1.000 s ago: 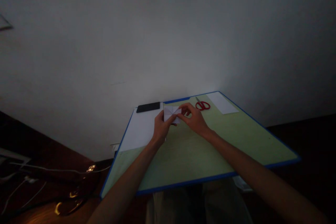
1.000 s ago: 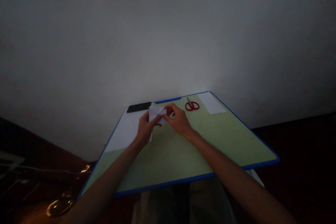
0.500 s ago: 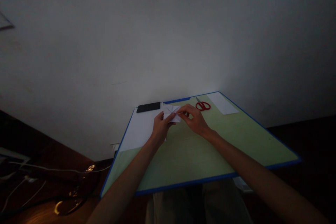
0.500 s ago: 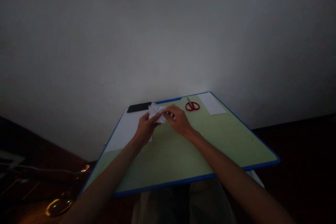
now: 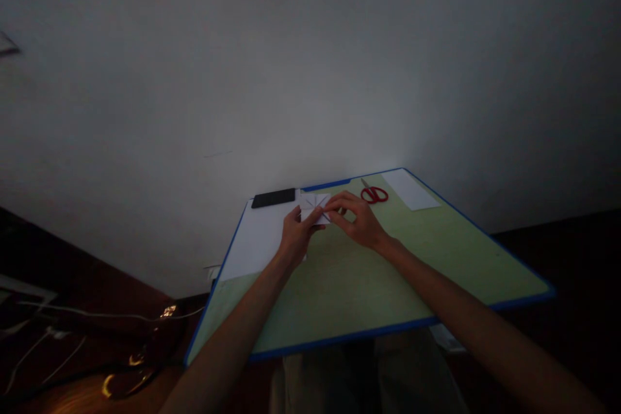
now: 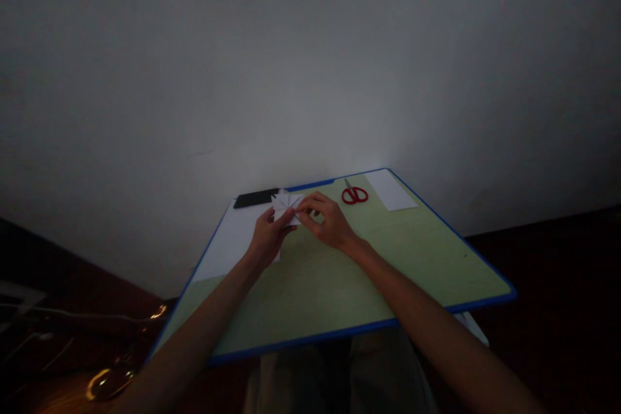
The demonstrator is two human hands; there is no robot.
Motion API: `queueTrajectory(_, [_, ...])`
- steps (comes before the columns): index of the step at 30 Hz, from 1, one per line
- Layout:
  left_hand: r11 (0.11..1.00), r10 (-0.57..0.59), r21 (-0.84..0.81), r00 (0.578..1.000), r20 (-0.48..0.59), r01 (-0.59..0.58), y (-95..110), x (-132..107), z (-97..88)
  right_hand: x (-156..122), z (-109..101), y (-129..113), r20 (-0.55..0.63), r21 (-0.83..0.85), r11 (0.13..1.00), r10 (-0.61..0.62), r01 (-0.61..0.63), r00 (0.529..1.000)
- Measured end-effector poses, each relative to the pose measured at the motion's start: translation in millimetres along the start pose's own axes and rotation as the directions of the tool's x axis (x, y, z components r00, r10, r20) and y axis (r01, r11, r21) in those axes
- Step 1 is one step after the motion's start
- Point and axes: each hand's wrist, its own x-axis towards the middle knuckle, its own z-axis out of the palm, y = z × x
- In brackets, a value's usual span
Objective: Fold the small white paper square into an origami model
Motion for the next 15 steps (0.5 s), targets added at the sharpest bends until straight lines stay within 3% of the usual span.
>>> queueTrajectory(9, [1.0, 0.014, -0.017, 0.999, -0.052, -0.015, 0.7, 1.3, -1.4, -4.8, 14.5, 7.3, -0.084, 0.046, 0.991, 0.128, -0.125, 0.988])
queueTrajectory(15, [0.997, -0.006, -0.08, 0.994, -0.111, -0.003, 2.5, 1.0, 1.3, -7.2, 19.9, 9.5, -0.055, 0.132, 0.974, 0.192, -0.183, 0.98])
